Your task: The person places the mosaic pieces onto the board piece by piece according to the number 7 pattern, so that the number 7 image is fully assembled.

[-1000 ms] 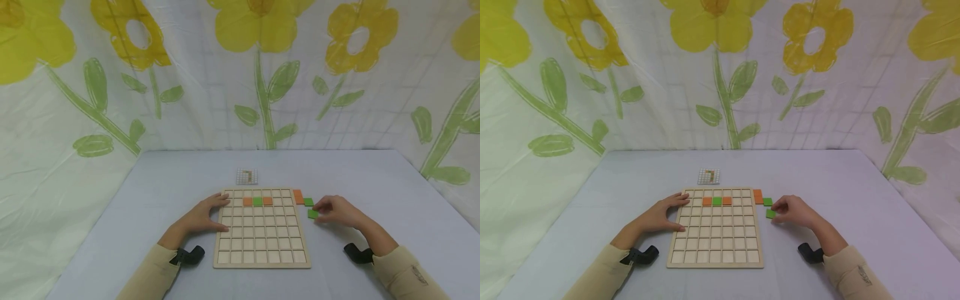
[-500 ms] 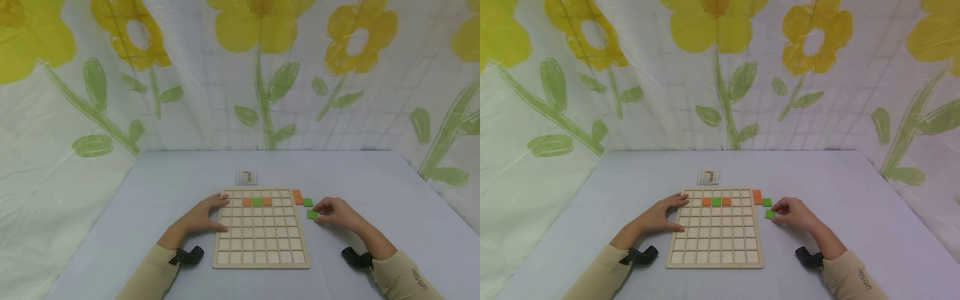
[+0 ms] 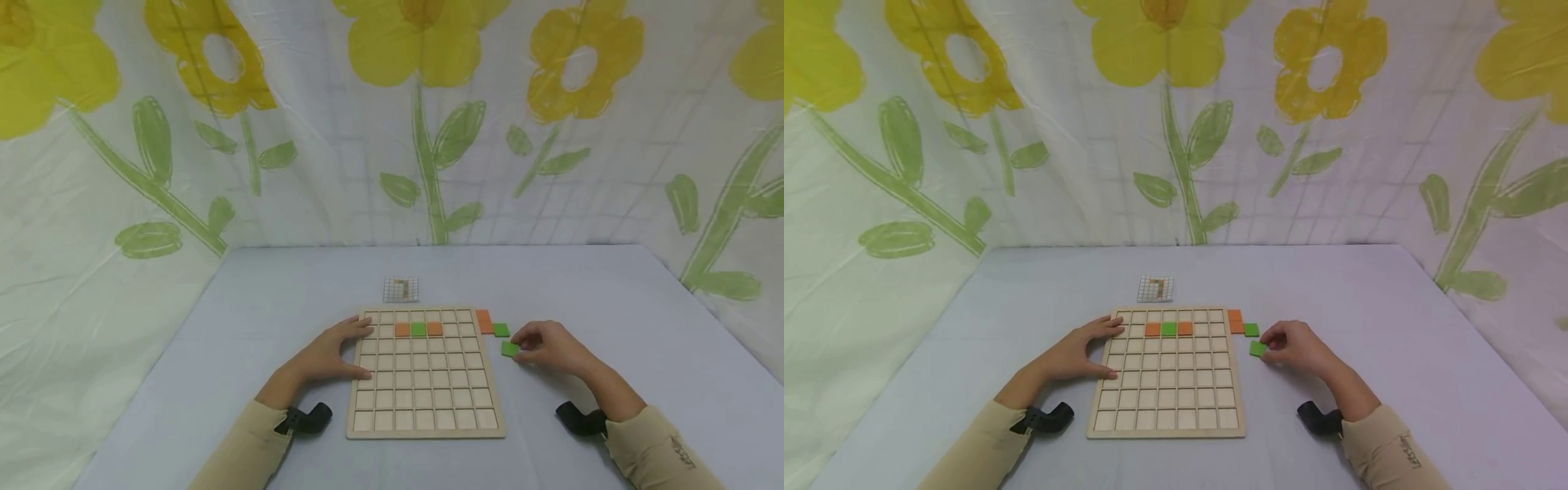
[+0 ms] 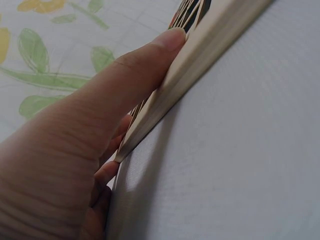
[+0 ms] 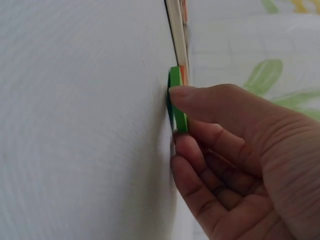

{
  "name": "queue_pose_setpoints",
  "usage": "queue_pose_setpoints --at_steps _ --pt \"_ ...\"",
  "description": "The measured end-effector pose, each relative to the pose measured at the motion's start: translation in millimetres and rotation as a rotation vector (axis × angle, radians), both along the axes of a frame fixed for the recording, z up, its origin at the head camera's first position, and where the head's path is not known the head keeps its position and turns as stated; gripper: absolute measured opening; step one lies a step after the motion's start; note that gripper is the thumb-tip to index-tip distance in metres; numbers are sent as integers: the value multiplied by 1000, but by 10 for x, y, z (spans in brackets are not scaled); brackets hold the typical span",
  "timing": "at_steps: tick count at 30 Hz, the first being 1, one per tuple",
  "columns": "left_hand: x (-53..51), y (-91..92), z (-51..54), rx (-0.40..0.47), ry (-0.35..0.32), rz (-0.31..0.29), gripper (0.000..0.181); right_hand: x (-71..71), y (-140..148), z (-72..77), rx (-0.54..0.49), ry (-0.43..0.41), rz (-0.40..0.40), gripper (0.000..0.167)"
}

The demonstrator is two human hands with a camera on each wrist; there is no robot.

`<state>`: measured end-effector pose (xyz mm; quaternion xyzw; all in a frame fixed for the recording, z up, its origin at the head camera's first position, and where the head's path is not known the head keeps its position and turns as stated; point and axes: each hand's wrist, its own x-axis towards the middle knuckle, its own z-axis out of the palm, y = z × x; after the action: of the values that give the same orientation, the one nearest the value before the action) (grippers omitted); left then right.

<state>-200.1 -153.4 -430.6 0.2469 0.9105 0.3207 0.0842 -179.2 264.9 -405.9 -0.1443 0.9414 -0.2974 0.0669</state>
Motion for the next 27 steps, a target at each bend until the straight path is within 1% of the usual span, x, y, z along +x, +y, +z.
queue_pose_setpoints --at_steps 4,8,18,22,27 --pt "7 -6 2 -1 8 -1 86 -11 -40 29 -13 -25 10 26" --pt "7 -8 2 0 9 -6 85 -34 -99 69 -44 -40 36 25" --pt "16 5 20 5 1 -11 86 -108 -304 179 -107 7 140 23" --pt "13 -3 19 6 -2 -9 86 -143 -403 203 -120 5 165 22" --pt "6 -7 13 6 -2 -10 86 -177 -510 225 -146 -22 185 21"
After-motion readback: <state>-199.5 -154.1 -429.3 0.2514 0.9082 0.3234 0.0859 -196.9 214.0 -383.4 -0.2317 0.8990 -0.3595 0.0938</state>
